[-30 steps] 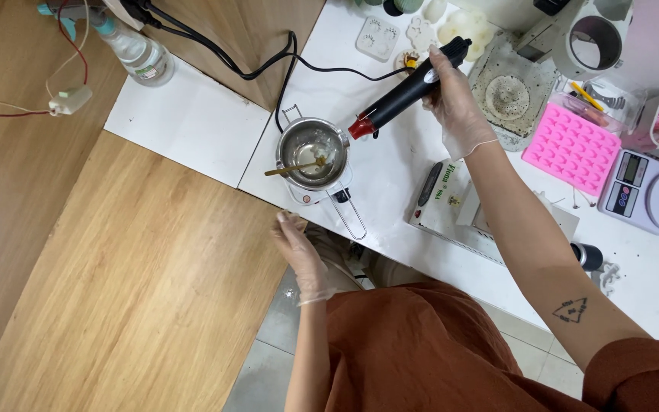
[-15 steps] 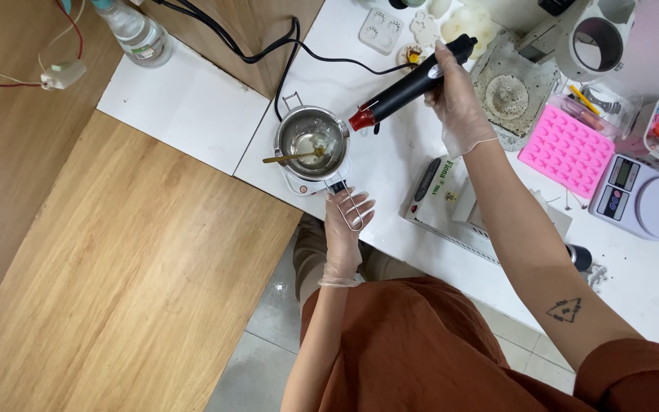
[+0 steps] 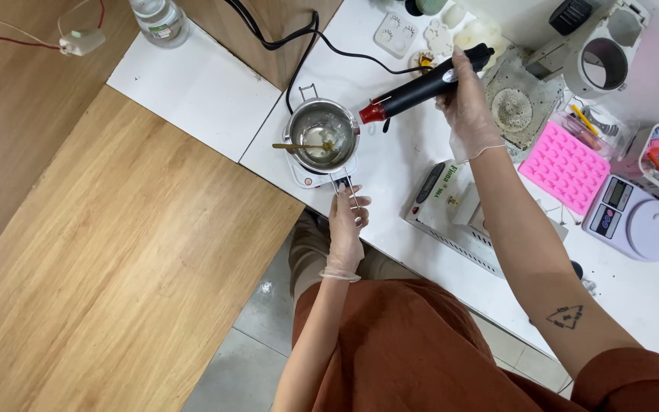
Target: Melting wax with a heat gun and preparing silicone molds for candle making.
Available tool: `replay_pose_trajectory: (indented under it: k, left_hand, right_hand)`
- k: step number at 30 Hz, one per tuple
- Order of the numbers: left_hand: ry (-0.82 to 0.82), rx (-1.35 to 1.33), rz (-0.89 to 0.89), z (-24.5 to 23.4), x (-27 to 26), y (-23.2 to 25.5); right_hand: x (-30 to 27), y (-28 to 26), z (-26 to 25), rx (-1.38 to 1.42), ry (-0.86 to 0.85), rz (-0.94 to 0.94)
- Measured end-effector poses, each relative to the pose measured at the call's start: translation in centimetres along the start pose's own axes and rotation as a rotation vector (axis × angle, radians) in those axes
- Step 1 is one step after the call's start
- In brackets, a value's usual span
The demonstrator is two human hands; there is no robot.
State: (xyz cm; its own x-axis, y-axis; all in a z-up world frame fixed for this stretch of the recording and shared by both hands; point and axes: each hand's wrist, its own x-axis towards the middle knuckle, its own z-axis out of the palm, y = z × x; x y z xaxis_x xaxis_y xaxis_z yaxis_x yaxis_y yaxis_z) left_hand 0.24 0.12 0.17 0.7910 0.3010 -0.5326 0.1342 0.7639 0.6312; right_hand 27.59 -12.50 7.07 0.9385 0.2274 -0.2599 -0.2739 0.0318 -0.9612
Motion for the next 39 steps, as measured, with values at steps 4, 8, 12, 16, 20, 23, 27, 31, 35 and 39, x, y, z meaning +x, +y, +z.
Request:
replay_pose_trajectory:
  k: [4,8,12,16,20,23,27,31,35,39]
  left_hand:
    - [0.056,0.016,0.003,-0.1,0.1,0.0]
    - [0.068,0.027,0.009,-0.3,0.3,0.0]
    - [0.089,0.035,0.000,-0.3,-0.2,0.9]
    - [0.116,0.049,0.055,-1.3,-0.2,1.2]
    - [0.128,0.104,0.095,-1.8,-0.2,1.5]
    - [0.111,0.105,0.090,-2.3,0.2,1.2]
    - [0.097,0.102,0.090,-2.9,0.4,1.1]
    - [0.093,0.099,0.117,-3.0,0.7,1.0]
    - [0.103,0.137,0.127,-3.4,1.2,0.6]
    - [0.108,0.184,0.137,-3.7,1.5,0.2]
  right_hand:
    - [0.0,0.3,0.2,-0.027,0.068,0.029]
    - [0.2,1.0,0.1,-0.018,0.112,0.023]
    - [0.9,1.8,-0.9,0.023,0.160,0.041]
    - [0.6,2.5,-1.5,0.049,0.168,0.040]
    - [-0.2,2.7,-1.3,0.066,0.167,0.051]
    - [-1.1,2.5,-1.0,0.072,0.152,0.051]
    - [-1.4,3.0,-1.6,0.075,0.161,0.043]
    - [-2.4,2.5,-1.5,0.084,0.191,0.051]
    - [-2.6,2.8,-1.6,0.095,0.192,0.076]
    - [-2.8,3.4,-1.8,0.102,0.218,0.087]
